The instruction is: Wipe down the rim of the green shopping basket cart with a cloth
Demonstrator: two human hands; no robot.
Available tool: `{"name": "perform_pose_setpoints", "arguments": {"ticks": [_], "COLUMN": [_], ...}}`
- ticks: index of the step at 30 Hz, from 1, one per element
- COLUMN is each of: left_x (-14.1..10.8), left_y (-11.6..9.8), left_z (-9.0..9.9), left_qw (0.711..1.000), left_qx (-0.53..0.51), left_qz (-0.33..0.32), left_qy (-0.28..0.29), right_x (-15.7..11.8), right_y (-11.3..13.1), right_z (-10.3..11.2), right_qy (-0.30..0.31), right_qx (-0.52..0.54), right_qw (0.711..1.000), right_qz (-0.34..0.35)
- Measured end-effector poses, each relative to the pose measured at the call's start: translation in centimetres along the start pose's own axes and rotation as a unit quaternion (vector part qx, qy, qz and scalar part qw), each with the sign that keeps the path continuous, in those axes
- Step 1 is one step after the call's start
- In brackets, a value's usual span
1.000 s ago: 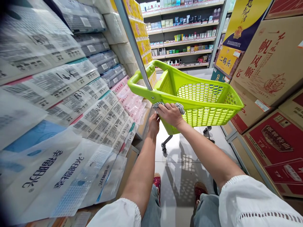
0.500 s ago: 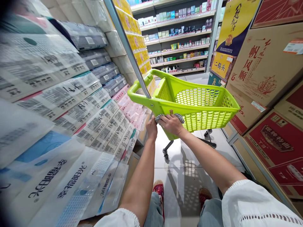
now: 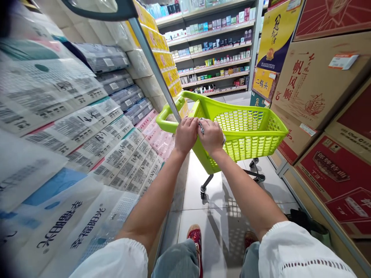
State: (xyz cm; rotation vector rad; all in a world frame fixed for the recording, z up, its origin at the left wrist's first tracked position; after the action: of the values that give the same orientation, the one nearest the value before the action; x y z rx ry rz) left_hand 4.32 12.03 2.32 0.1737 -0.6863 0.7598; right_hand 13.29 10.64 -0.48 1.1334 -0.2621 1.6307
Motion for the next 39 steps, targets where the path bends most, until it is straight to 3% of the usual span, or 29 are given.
{"name": "perform_pose_setpoints", "arguments": {"ticks": [5,12,16,21,27,30,34,39], "left_x": [1.5,1.0,0.8,0.2,0.2,0.9,1.2,0.8], "left_y": [0.6,0.6,0.5,0.6,0.7,0.9,1.0,1.2], "left_z": [-2.1,-2.6,-2.4,-1.8,-0.8,-1.1,-1.6,-1.5], "left_qw": [0.994,0.997,0.998,0.998,0.998,0.994,0.99,0.992], "left_qx": [0.08,0.02,-0.011,-0.029,0.006,0.012,0.003,-0.004], "left_qz": [-0.013,-0.047,-0.042,-0.035,-0.044,-0.053,-0.069,-0.063], "left_qy": [0.079,0.054,0.036,0.034,0.048,0.091,0.127,0.106], "right_x": [0.8,-1.4,-1.2,-0.6,-4.7,-6.4,-6.5,-5.5], "right_y": [-2.2,-7.7,-5.9,-2.2,-5.8,-5.7,-2.2,-1.6], "right_z": [-0.8,1.8,1.4,-0.5,1.3,1.3,-1.7,-5.4], "right_qy": [0.049,0.011,0.011,0.033,0.012,0.027,0.106,0.142], "right_qx": [-0.029,-0.056,-0.073,-0.061,-0.061,-0.089,-0.134,-0.176], "right_qw": [0.998,0.997,0.994,0.996,0.998,0.994,0.968,0.954], "right_qz": [-0.002,-0.049,-0.081,-0.052,-0.007,0.053,0.186,0.197]}}
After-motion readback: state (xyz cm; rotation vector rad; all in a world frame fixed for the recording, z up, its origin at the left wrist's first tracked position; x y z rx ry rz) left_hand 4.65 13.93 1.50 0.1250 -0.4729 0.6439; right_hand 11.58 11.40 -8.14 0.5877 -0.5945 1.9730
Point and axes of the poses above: each hand's wrist, its own x-axis towards the middle knuckle, its own z-axis out of the back of the hand, y = z × x, the point moved 9 cm from there along x, towards the middle knuckle, and after that the axes turned 8 degrees about y, right-handed, at the moved point
